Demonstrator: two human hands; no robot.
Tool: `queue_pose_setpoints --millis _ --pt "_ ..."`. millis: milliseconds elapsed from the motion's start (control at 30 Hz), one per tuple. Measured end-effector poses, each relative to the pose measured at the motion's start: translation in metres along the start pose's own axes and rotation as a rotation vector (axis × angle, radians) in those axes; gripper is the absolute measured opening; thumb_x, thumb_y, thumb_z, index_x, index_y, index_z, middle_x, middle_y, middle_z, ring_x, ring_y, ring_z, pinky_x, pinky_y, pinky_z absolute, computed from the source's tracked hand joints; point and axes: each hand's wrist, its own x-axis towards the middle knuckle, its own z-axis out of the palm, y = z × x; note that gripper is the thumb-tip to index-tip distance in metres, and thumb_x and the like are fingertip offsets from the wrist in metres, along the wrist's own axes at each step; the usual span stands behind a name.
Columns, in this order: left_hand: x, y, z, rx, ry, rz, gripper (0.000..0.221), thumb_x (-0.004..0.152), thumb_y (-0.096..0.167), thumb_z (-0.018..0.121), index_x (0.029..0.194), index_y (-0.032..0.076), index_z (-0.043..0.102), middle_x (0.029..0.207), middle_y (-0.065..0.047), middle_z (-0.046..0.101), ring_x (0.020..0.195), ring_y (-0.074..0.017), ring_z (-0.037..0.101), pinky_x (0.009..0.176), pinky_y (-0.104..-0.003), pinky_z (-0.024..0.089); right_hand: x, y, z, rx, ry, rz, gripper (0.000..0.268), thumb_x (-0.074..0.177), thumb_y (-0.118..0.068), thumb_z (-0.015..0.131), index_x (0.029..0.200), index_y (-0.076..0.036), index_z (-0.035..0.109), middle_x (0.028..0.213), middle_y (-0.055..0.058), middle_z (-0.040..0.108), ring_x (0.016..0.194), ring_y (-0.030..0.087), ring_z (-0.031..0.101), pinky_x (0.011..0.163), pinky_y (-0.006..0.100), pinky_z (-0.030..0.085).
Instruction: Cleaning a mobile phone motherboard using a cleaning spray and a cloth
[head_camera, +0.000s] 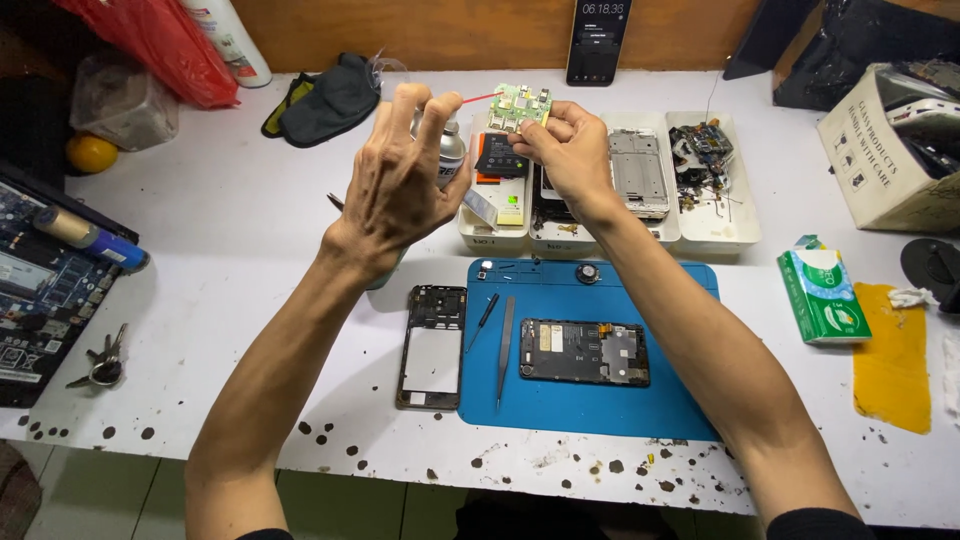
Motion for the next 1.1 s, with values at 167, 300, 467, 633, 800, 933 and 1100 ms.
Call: queue_pose_setpoints --millis 167,300,467,633,800,933,1100 --pt "0.0 0.002 -0.001 -0.002 0.015 0.008 0.047 0.099 0.02 0.077 0.13 0.008 0.043 0.114 -0.016 0.049 0.087 -0.0289 0.056 0.053 -0.037 0.055 0.002 0.004 0.001 0.009 -0.015 -0.019 0.029 0.093 -0.01 0.071 0.115 0.003 0.059 0.098 0.016 0.079 0.089 0.018 0.079 0.079 0.021 0.067" --pt "-0.001 0.001 0.001 -0.006 0.006 -0.009 0.047 0.099 0.022 0.076 0.131 0.008 0.044 0.116 -0.016 0.05 0.089 -0.0306 0.058 0.053 -0.038 0.056 0.002 0.004 0.001 0.02 -0.018 -0.024 0.028 0.093 -0.01 0.07 0.114 0.004 0.058 0.097 0.017 0.078 0.089 0.018 0.079 0.079 0.022 0.067" --pt "-0.002 0.001 0.001 -0.016 0.005 0.0 0.048 0.098 0.018 0.077 0.13 0.008 0.042 0.113 -0.016 0.049 0.088 -0.0285 0.057 0.052 -0.036 0.056 0.003 0.006 0.001 0.009 -0.004 -0.014 0.038 0.092 -0.01 0.071 0.12 0.006 0.051 0.095 0.017 0.078 0.089 0.019 0.079 0.079 0.022 0.067" --pt "-0.001 0.003 -0.001 -0.035 0.006 -0.033 0.047 0.098 0.019 0.075 0.13 0.008 0.042 0.115 -0.017 0.048 0.089 -0.0304 0.058 0.052 -0.038 0.056 -0.002 0.001 0.003 0.002 -0.001 0.002 0.029 0.093 -0.01 0.071 0.115 0.002 0.056 0.095 0.016 0.078 0.087 0.019 0.079 0.079 0.022 0.067" --pt "-0.003 0.004 -0.003 -0.062 0.007 -0.024 0.048 0.099 0.02 0.075 0.131 0.008 0.041 0.114 -0.017 0.048 0.089 -0.0297 0.058 0.054 -0.038 0.057 0.006 0.009 -0.001 0.017 0.0 -0.014 0.036 0.093 -0.009 0.071 0.119 0.005 0.051 0.095 0.018 0.078 0.088 0.02 0.079 0.079 0.022 0.068" --pt "-0.001 0.006 -0.008 -0.074 0.002 -0.021 0.047 0.1 0.019 0.075 0.131 0.008 0.042 0.114 -0.017 0.047 0.09 -0.0312 0.058 0.051 -0.038 0.057 0.007 0.008 -0.002 0.031 0.008 -0.005 0.038 0.093 -0.008 0.071 0.121 0.004 0.05 0.097 0.016 0.077 0.088 0.019 0.079 0.079 0.022 0.068" --pt "-0.002 0.008 -0.011 -0.069 -0.014 -0.027 0.046 0.1 0.018 0.075 0.13 0.009 0.042 0.114 -0.018 0.048 0.09 -0.0313 0.058 0.05 -0.039 0.056 0.009 0.009 -0.002 0.005 0.009 -0.033 0.025 0.094 -0.008 0.07 0.113 0.002 0.058 0.094 0.016 0.079 0.088 0.018 0.079 0.079 0.022 0.068"
